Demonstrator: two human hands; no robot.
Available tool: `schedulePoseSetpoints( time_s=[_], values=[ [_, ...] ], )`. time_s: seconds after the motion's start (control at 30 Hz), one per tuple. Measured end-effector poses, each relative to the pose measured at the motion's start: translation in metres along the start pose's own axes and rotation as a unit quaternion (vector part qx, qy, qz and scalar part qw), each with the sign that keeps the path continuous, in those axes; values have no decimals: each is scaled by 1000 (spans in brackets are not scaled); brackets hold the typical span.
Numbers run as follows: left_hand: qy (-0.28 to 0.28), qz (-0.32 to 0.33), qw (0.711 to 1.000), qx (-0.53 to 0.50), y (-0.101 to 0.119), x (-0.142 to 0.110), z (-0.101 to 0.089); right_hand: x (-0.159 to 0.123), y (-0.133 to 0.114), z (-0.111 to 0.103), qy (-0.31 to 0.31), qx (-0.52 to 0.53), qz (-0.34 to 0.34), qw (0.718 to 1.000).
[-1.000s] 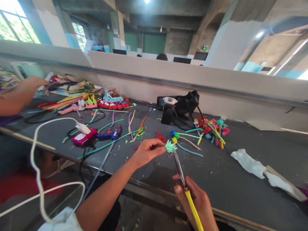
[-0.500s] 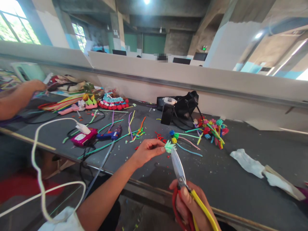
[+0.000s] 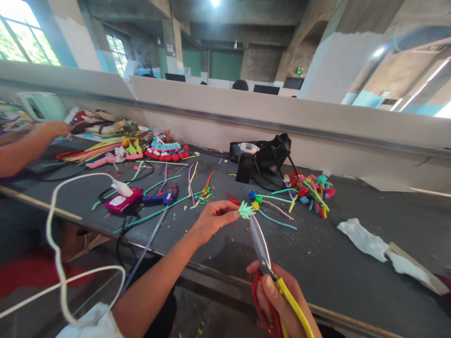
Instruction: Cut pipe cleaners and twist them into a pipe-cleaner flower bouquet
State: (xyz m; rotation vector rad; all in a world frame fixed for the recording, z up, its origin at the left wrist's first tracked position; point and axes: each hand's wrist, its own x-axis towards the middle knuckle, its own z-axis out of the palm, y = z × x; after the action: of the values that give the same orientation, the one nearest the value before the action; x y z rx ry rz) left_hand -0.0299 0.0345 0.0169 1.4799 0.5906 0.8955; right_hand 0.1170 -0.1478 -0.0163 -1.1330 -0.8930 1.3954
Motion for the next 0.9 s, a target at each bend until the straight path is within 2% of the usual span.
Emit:
schedulePoseSetpoints(
  time_s=[0.13, 0.23, 0.43, 0.6, 0.77, 0.83, 0.9],
  values=[
    [33, 23, 999, 26, 2, 1, 0, 2, -4, 2, 65, -79, -38, 994],
    [45, 63, 993, 90, 4, 0, 2, 3, -5, 2, 105, -138, -67, 983],
    [56, 180, 956, 223, 5, -4, 7, 5, 1, -1, 120, -170, -66, 976],
    [63, 266, 924, 267, 5, -6, 9, 5, 3, -1, 133, -182, -59, 973],
    [55, 281, 917, 278, 2, -6, 9, 5, -3, 1, 138, -200, -72, 967],
    [53, 273, 921, 272, 2, -6, 9, 4, -6, 2, 145, -200, -97, 964],
    [52, 251, 930, 263, 2, -6, 11, 3, -8, 3, 133, -173, -92, 972]
  ],
)
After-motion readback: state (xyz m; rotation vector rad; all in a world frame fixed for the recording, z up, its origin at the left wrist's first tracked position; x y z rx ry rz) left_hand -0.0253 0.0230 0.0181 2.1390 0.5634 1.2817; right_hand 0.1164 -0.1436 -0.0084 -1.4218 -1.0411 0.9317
